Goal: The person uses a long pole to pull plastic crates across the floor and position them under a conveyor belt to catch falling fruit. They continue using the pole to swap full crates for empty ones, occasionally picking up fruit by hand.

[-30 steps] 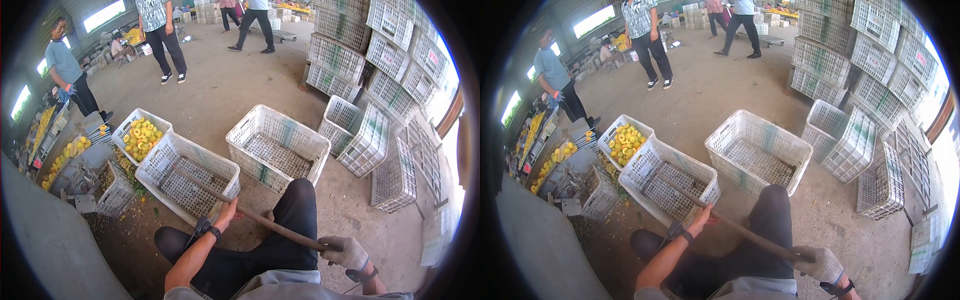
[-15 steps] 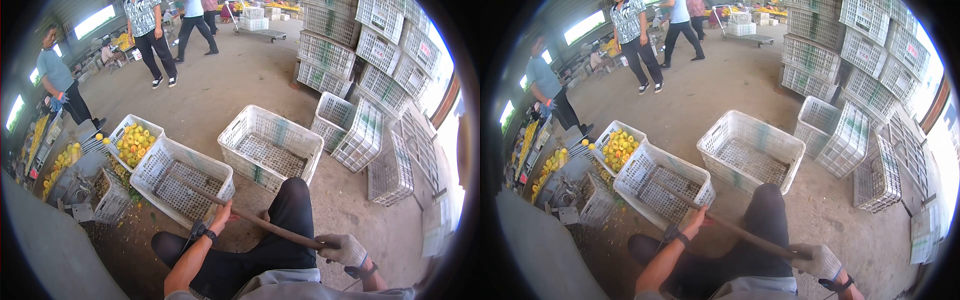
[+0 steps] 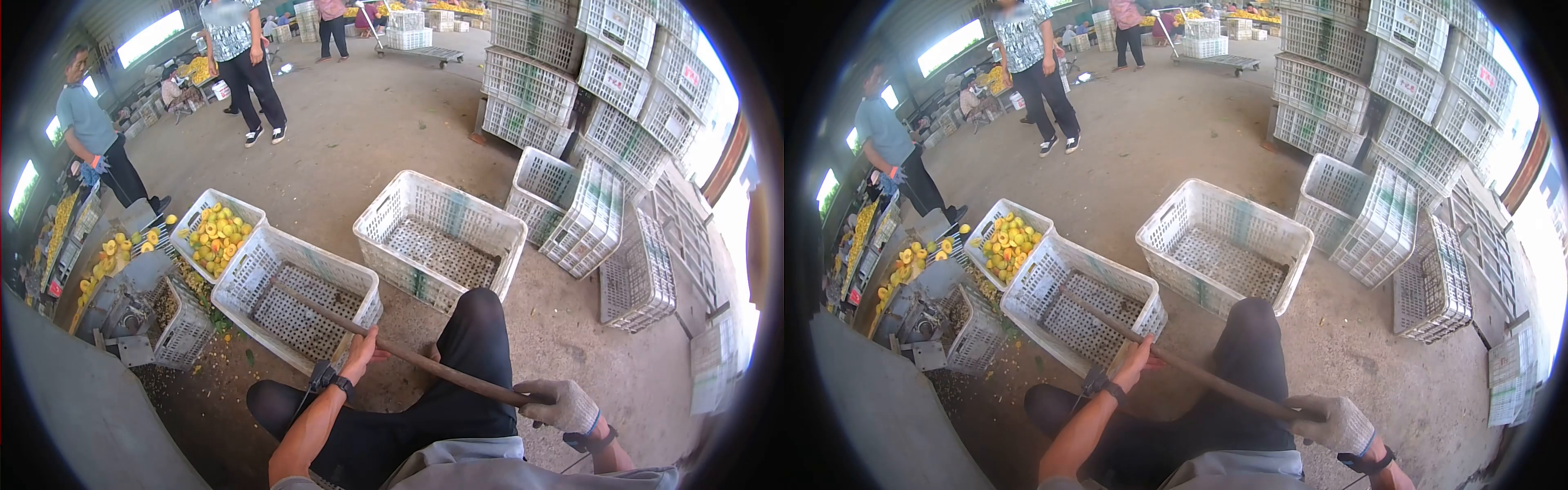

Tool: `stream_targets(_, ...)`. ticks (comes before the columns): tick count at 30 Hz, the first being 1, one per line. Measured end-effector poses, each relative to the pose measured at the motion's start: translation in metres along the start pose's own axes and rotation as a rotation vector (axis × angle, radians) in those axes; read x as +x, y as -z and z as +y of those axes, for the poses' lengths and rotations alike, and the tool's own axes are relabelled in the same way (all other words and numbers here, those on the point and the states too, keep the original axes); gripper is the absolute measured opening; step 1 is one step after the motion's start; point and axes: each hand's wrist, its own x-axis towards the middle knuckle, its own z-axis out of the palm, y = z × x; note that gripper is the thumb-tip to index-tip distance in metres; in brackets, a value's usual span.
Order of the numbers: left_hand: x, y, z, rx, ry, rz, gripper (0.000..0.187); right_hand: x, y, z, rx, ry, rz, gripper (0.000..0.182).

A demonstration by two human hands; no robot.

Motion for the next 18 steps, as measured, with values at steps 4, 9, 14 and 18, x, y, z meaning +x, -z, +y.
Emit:
stream_targets(4,0.001,0.000,-0.001,-0.007,0.000,0.007,0.072,0.001,0.000,0.005,0.007,-0.003,0.006,0.045)
stream_targets(9,-0.003,-0.001,0.005,0.000,0.031,0.004,0.075,-0.001,0.000,-0.003,0.011,0.004,0.004,0.048)
stream_targets(14,-0.003,0.000,0.003,-0.013,0.036,-0.012,0.074,-0.002,0.000,-0.003,-0.004,0.010,0.010,0.048)
stream_targets(18,0.004,0.000,-0.001,-0.022,0.058,0.018,0.072,-0.001,-0.001,0.001,0.061,-0.001,0.015,0.047)
